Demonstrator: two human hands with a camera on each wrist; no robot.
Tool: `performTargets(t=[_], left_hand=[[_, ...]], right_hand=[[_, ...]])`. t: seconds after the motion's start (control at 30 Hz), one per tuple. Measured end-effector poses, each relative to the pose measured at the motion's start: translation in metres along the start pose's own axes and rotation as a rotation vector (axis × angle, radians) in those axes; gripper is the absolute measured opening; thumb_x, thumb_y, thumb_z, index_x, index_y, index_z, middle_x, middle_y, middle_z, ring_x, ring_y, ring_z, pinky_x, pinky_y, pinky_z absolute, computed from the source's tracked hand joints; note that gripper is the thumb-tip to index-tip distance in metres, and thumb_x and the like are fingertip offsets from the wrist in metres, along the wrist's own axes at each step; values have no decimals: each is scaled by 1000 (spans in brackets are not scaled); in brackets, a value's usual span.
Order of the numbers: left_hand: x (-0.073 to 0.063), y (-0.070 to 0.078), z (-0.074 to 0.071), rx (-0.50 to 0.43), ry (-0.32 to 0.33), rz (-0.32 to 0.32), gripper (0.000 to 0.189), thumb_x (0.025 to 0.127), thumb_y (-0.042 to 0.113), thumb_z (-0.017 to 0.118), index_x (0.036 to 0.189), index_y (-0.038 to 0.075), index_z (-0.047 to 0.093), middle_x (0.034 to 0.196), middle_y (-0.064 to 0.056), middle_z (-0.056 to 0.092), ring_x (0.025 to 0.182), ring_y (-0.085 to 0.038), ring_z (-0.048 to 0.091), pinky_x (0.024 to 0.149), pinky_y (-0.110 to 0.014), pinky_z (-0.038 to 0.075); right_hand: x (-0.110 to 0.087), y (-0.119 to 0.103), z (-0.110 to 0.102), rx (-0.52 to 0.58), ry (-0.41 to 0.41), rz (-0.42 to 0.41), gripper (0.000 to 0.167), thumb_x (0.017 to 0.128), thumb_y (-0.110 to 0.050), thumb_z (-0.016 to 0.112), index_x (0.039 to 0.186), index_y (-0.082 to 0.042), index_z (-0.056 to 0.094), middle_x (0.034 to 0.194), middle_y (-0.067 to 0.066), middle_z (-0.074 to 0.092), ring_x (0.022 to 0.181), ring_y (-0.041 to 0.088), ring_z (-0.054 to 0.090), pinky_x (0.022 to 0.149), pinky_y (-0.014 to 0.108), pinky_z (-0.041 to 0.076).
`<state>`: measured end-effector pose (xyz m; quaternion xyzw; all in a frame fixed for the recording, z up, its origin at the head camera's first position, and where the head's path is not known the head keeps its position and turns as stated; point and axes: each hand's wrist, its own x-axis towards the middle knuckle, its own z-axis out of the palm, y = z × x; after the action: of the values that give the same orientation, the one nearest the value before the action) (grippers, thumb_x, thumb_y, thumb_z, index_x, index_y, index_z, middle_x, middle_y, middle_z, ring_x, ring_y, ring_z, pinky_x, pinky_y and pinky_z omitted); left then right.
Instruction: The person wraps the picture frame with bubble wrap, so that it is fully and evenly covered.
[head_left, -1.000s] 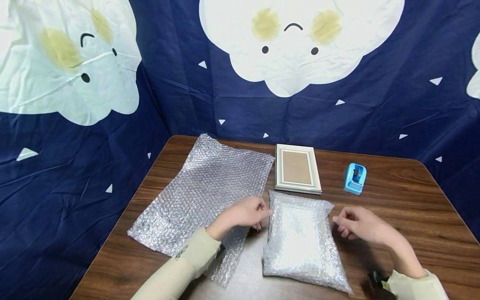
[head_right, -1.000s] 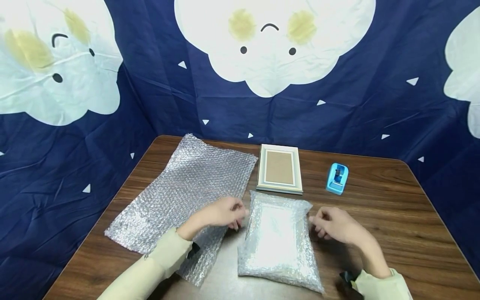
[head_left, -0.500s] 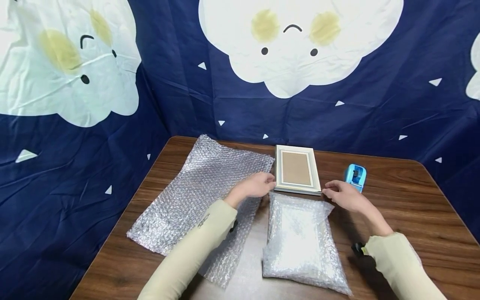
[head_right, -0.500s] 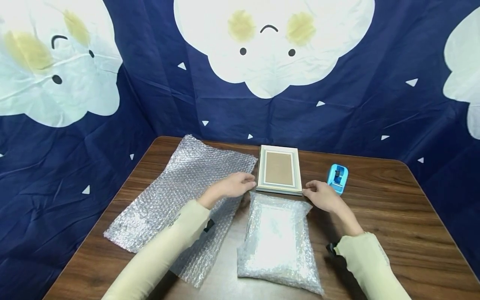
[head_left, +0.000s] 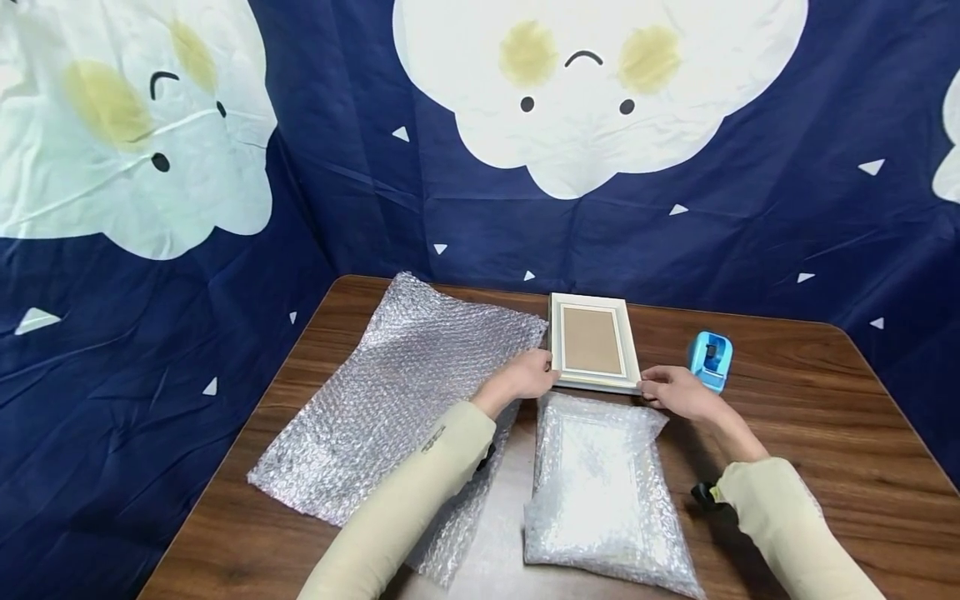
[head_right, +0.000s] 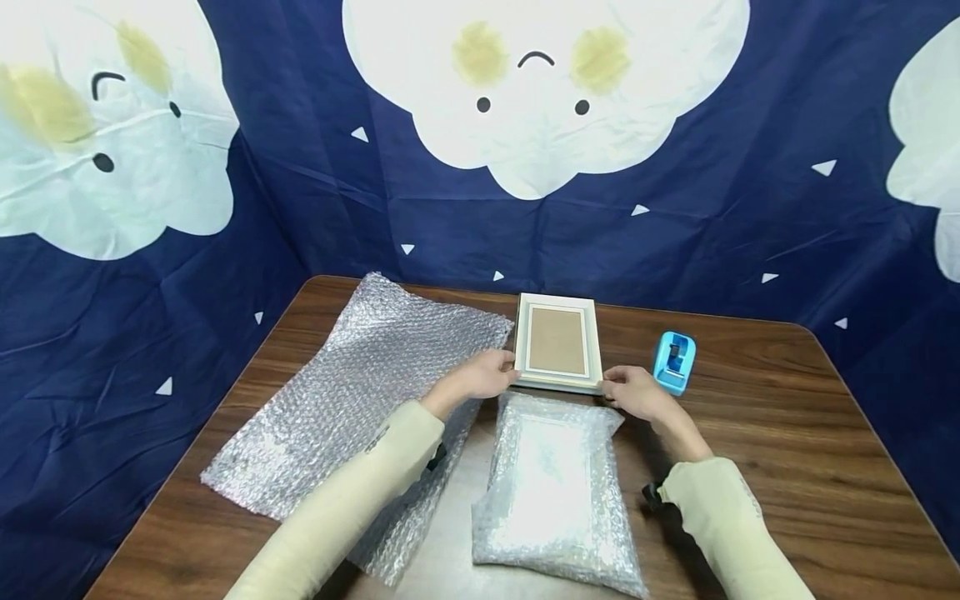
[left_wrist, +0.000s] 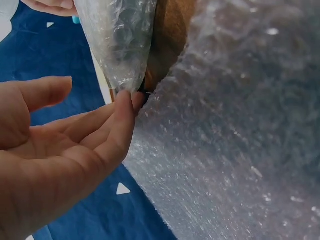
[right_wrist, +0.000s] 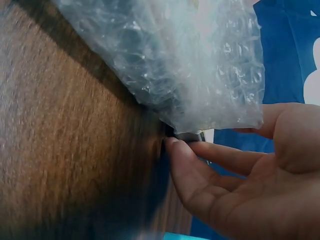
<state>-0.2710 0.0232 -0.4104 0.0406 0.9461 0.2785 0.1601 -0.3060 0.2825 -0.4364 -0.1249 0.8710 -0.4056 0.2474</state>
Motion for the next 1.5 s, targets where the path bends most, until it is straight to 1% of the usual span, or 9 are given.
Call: performTargets(t=[0.13,0.23,0.37,0.5,0.63,0.8,1.0,1.2,1.5], left_hand=[[0,0,-1,-28,30,36,38,98,17,49,132,-1,53,64,1,46,53,-9,39,54,-24,38],[1,1,-1,-35,70,41,38,98,12,48,133,-2,52,55,4,36,48,-8,31,56,-24,37],[1,1,-1,-78,158,1,38,96,11,51,133,0,53,73,1,61,64,-9,53,73,-25,49],[2,0,0,-237,221,-79,39,95,17,58,130,0,56,93,-5,72,86,-14,68,82,-27,53],[3,-2,3,-490,213,-128,40,94,18,60,128,-2,57,96,-11,73,89,-21,71,83,-31,55],[4,-7,5,-742,170,-156,32,95,13,59,124,-1,62,117,-15,67,99,-25,69,86,-31,56],[1,-7,4,-829,150,-149,33,93,10,61,123,-2,62,122,-17,63,99,-26,69,82,-26,56],[-4,-2,0,-869,140,-108,33,92,5,61,122,-7,60,119,-20,64,101,-29,68,83,-26,56],[-23,1,-24,-853,92,-27,44,89,2,63,130,-7,50,108,-19,62,99,-29,67,85,-29,56]], right_hand=[[1,2,-2,84,47,1,38,98,-12,45,122,18,49,104,21,65,89,12,64,78,26,56],[3,3,-4,211,54,8,35,98,-9,45,118,19,49,99,12,65,83,4,63,77,23,56],[6,5,-7,404,40,24,32,98,-10,49,117,16,46,99,2,62,82,2,64,82,24,56],[7,7,-8,499,28,37,44,99,-16,50,128,15,39,103,3,54,84,3,60,84,25,55],[6,8,-10,544,15,37,63,99,-23,52,143,13,24,121,12,46,89,2,58,86,24,55],[4,6,-9,570,19,37,67,97,-23,55,147,9,23,127,13,48,91,0,60,88,25,54],[-5,4,-9,588,36,52,64,97,-20,55,147,6,26,127,12,53,91,-1,62,88,25,54],[-16,-1,-15,596,53,14,63,97,-18,56,147,6,26,99,-8,65,88,3,66,85,25,55],[-29,-24,-23,512,80,-60,66,94,-26,60,146,4,31,97,-12,67,89,3,67,84,25,55]])
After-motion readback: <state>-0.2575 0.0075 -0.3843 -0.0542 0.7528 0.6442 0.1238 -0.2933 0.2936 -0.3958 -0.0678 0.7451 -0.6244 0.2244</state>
